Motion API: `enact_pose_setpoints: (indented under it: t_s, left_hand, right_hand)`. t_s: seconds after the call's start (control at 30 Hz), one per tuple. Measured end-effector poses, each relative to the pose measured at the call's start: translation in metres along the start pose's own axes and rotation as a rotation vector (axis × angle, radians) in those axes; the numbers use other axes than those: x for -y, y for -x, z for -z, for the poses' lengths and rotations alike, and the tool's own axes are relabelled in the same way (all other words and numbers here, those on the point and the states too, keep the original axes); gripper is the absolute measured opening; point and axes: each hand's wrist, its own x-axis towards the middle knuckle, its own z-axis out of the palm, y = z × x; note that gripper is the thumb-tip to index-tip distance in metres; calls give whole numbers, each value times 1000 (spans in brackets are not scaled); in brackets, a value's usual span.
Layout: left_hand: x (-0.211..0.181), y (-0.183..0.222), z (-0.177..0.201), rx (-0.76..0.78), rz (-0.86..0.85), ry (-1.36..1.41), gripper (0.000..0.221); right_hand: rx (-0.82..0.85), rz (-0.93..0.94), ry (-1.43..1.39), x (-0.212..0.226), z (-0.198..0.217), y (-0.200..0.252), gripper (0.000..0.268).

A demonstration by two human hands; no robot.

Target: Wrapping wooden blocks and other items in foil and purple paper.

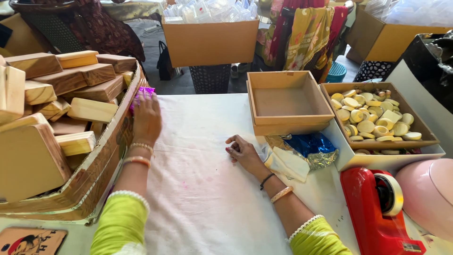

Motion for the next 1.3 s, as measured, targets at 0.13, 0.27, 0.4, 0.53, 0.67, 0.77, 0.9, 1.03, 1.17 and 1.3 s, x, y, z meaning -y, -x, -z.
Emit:
enact_pose_setpoints:
  t_s: [0.13,0.27,0.4,0.53,0.67,0.77,0.9,1.03,1.17,1.3]
  left_hand:
    - [-34,53,9,252,-210,126,49]
    - [-60,105,23,448,-149,690,66]
    - [-61,149,48,512,-144,819,79]
    - [-51,184,100,624,-105,832,85]
    - [-26,223,168,684,-153,893,89]
    - [-2,244,192,656,-208,929,85]
    - [42,221,221,848,-99,989,44]
    - [86,159,237,246,53,957,21]
    - [115,97,205,52,106,607,14]
    - [134,56,129,264,50,37,40]
  right_hand:
    - [2,13,-14,-7,0,-2,18]
    - [2,79,-19,-21,-2,-7,16]
    - [-9,146,0,-41,-5,-16,12]
    - [50,209,82,-67,-4,-27,10]
    - [19,249,116,-58,-3,-23,10]
    - [6,232,118,-45,-7,-13,9]
    - [-40,216,193,-26,-7,2,10]
    - [-46,223,229,-16,-8,8,10]
    - [-32,346,615,-1,8,17,12]
    - [-15,282,1206,14,55,29,29]
